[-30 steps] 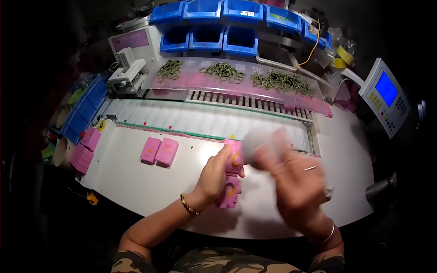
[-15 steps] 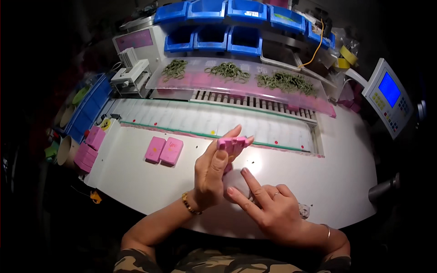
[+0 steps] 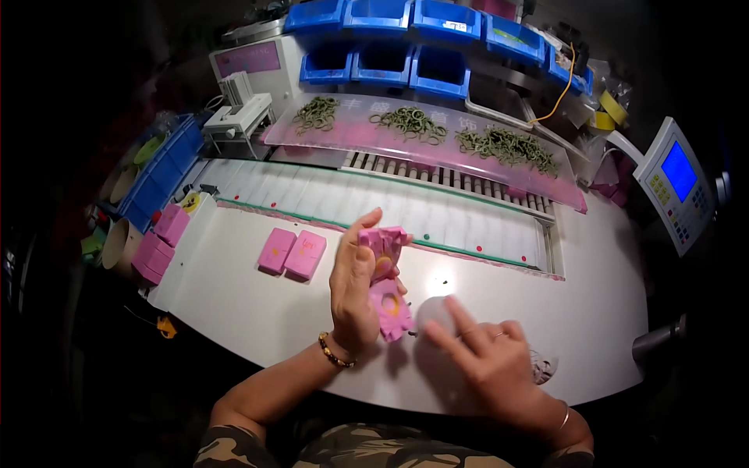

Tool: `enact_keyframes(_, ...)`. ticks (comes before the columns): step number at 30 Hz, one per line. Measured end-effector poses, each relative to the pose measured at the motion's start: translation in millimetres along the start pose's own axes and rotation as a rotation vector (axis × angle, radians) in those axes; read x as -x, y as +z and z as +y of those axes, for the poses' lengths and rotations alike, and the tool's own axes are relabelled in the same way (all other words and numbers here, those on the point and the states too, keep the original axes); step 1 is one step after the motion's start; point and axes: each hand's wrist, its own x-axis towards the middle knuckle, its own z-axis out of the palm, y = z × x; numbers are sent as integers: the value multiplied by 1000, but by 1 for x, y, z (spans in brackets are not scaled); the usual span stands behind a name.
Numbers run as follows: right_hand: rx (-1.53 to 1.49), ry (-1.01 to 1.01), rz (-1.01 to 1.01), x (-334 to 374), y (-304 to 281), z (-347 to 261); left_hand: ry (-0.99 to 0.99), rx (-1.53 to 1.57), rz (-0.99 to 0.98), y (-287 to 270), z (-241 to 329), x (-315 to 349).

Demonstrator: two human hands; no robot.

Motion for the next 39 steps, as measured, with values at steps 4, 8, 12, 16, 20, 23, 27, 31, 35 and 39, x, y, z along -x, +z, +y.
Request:
enact_keyframes(4, 57, 192, -19, 17, 1, 29, -43, 4, 90, -16, -13, -18)
enact_keyframes(8, 167, 300, -121, 34, 7, 50, -425, 256, 35, -13, -13, -19)
enact_keyframes(12, 73, 358, -80, 22, 4, 50, -467, 266, -77, -4, -20, -13)
enact_keyframes(16, -408, 232, 127, -6, 14, 56, -511, 196, -80, 3, -19, -2)
enact_keyframes(20, -1112, 494, 145, -34, 22, 41, -468, 217, -142, 13, -16, 9)
enact_keyframes(23, -1359, 575, 265, -45, 39, 34, -435, 151, -237, 11, -17, 16)
enact_keyframes(27, -1288, 468, 364, -40, 49, 35, -408, 38, -322, 5, -14, 14)
enact_keyframes(31, -1034, 399, 458, -40, 39, 32, -353, 15, -414, 2, -12, 10)
enact_keyframes(35, -898, 371, 569, -42, 35, 35, -183, -8, -317, -3, -25, 8)
enact_keyframes(39, -673, 216, 691, -45, 30, 40, 203, -442, -265, -5, -28, 12)
